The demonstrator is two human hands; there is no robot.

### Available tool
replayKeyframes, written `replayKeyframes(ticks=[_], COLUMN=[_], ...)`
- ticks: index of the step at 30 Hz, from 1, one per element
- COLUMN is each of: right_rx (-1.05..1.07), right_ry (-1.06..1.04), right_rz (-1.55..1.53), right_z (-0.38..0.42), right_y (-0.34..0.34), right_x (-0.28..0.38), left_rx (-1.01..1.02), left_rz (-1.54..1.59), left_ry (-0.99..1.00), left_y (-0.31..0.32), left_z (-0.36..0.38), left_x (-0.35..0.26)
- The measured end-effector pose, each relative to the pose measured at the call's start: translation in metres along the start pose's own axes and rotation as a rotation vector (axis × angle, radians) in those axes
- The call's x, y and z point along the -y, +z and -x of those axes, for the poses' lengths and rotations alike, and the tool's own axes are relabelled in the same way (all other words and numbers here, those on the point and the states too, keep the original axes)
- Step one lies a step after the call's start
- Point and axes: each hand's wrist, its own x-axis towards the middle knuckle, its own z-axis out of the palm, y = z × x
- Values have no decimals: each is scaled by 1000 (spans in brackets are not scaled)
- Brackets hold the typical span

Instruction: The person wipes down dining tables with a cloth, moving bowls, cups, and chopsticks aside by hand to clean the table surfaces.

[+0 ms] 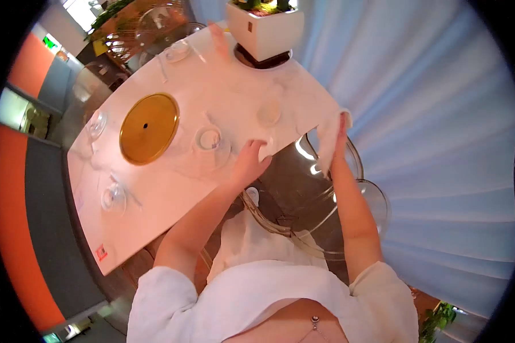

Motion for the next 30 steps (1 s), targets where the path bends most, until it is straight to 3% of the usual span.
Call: replayKeyframes(ticks=[1, 2, 4, 5, 7, 11, 14, 16, 19, 21, 22, 23, 26, 28, 30], right_rx=[-72, -150, 1, 15, 342, 335, 260, 52, 15, 235, 237, 234, 415, 349, 59], right_ry=[154, 305, 161, 183, 75, 39, 58, 205, 278, 26, -127, -124, -425, -110, 47], right_rz=[-34, -64, 203, 217, 588, 614, 662, 714, 862, 696, 470, 470, 264, 503, 722], right_z=[-3, -9, -1, 1, -6, -46, -100, -140, -155, -138, -120, -117, -125, -172, -205], right_y=[22, 41, 76, 87, 111, 137, 136, 142, 172, 187, 201, 202, 201, 186, 185], right_x=[-11, -22, -41, -44, -52, -87, -121, -142, -128, -93, -80, -76, -61, -85, -133], left_rx=[-34, -6, 46, 71, 227, 410, 375, 365, 308, 271, 230, 234, 231, 226, 232], left_rz=[-197, -190, -513, -499, -675, -677, -561, -549, -401, -349, -300, -302, -327, -307, -300], left_ry=[127, 140, -28, -34, -88, -82, 10, 41, 16, 33, 50, 52, 60, 18, 7], left_y=[3, 8, 26, 33, 35, 39, 44, 38, 11, -15, -28, -38, -62, -71, -76], left_z=[-30, -60, -108, -124, -157, -195, -198, -203, -205, -201, -198, -195, -190, -185, -179], left_x=[5, 10, 29, 35, 42, 52, 68, 68, 58, 50, 49, 48, 57, 64, 65])
